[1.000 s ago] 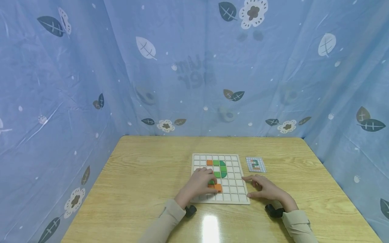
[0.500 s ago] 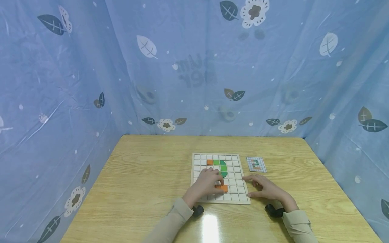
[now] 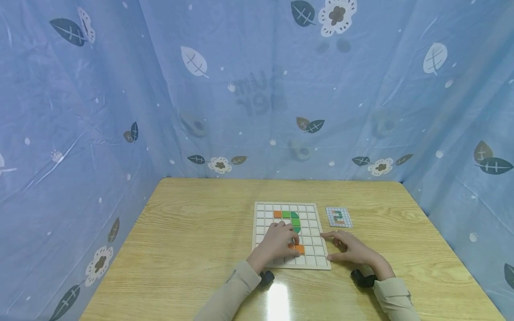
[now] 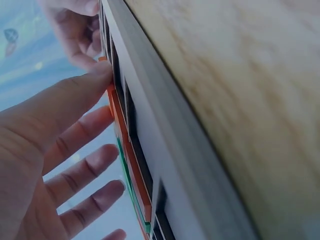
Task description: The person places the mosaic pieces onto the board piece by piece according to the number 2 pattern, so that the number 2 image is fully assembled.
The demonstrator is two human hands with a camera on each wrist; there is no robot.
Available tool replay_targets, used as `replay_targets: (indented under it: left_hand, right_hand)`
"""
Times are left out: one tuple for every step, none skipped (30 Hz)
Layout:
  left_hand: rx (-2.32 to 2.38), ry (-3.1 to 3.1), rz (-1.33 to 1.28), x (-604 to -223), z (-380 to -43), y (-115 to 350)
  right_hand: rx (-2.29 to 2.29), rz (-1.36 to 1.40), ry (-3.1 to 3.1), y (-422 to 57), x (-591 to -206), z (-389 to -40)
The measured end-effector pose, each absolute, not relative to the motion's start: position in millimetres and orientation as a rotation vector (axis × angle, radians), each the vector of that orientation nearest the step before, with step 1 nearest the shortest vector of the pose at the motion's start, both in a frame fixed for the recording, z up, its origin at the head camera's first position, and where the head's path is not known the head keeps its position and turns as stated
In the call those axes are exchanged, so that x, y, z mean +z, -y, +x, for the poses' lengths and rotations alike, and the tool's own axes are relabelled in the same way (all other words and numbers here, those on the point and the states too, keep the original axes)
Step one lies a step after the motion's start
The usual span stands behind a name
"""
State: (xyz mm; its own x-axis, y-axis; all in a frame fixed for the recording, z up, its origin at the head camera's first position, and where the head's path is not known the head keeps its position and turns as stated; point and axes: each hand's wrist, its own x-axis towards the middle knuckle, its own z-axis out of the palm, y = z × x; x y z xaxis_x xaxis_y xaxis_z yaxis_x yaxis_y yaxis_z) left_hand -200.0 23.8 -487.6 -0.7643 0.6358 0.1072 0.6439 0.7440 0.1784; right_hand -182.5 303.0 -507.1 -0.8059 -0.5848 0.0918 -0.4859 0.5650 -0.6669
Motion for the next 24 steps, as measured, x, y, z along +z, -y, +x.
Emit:
replay_targets:
  left_hand:
    - [-0.325, 2.899, -1.058, -487.2, -199.8, -23.7]
    - [-0.328, 2.9, -1.055, -486.6, -199.5, -23.5]
    - [-0.326, 2.9, -1.052, -486.3, -199.3, -23.1]
    - [-0.325, 2.9, -1.051, -486.1, -199.2, -22.7]
    - [-0.326, 2.898, -1.051, -486.4, -199.2, -22.2]
    - [-0.326, 2.899, -1.051, -487.0, -199.3, -21.8]
    - [-0.322, 2.898, -1.05, -487.5, -199.3, -21.3]
    - [-0.323, 2.899, -1.051, -487.8, -199.3, -20.9]
    - [-0.321, 2.9, -1.05, -488.2, -199.3, -20.4]
    - [-0.319, 2.901, -1.05, -488.2, -199.2, -20.0]
    - [-0.319, 2.901, -1.049, -488.1, -199.1, -19.6]
    - [-0.311, 2.9, -1.049, -487.9, -199.0, -19.1]
    - [-0.309, 2.9, -1.05, -487.7, -198.8, -18.6]
    - [-0.309, 2.899, -1.053, -487.4, -198.6, -18.0]
    - [-0.308, 2.896, -1.055, -487.4, -198.3, -17.3]
    - [-0.31, 2.893, -1.057, -487.4, -198.1, -16.4]
    - [-0.314, 2.892, -1.057, -487.4, -197.8, -15.4]
    - [-0.315, 2.89, -1.056, -487.7, -197.6, -14.3]
    - [-0.326, 2.887, -1.053, -487.9, -197.5, -13.0]
    - [-0.335, 2.885, -1.048, -488.1, -197.2, -11.6]
    - [-0.346, 2.882, -1.041, -488.4, -196.9, -10.0]
    - [-0.356, 2.881, -1.032, -488.5, -196.7, -8.2]
    - [-0.362, 2.88, -1.022, -488.8, -196.6, -6.3]
    - [-0.371, 2.877, -1.014, -488.7, -196.4, -4.4]
  right_hand:
    - [-1.064, -0.914, -2.655, -303.1, -506.6, -182.6]
    - [-1.062, -0.916, -2.658, -303.1, -506.2, -182.5]
    - [-1.058, -0.918, -2.66, -303.0, -505.8, -182.5]
    - [-1.057, -0.915, -2.661, -303.0, -505.6, -182.5]
    - [-1.058, -0.913, -2.661, -302.9, -505.6, -182.6]
    - [-1.059, -0.91, -2.66, -302.8, -505.7, -182.6]
    - [-1.06, -0.911, -2.66, -302.7, -506.0, -182.6]
    - [-1.062, -0.908, -2.658, -302.6, -506.3, -182.5]
    - [-1.061, -0.906, -2.658, -302.6, -506.6, -182.5]
    - [-1.059, -0.905, -2.661, -302.6, -506.8, -182.6]
    - [-1.059, -0.906, -2.663, -302.6, -507.1, -182.8]
    - [-1.057, -0.906, -2.665, -302.7, -507.4, -182.9]
    - [-1.056, -0.905, -2.666, -302.8, -507.7, -183.0]
    - [-1.056, -0.906, -2.667, -302.9, -508.0, -183.2]
    - [-1.057, -0.908, -2.668, -303.0, -508.2, -183.3]
    - [-1.059, -0.91, -2.668, -303.2, -508.2, -183.3]
    - [-1.063, -0.911, -2.666, -303.3, -508.2, -183.4]
    - [-1.062, -0.913, -2.668, -303.5, -508.3, -183.4]
    - [-1.063, -0.916, -2.667, -303.7, -508.2, -183.4]
    - [-1.063, -0.92, -2.668, -303.8, -508.3, -183.3]
    - [-1.063, -0.926, -2.669, -304.0, -508.6, -183.2]
    - [-1.064, -0.931, -2.666, -304.1, -508.9, -183.1]
    - [-1.065, -0.935, -2.663, -304.3, -509.2, -182.9]
    - [-1.065, -0.941, -2.66, -304.4, -509.6, -182.5]
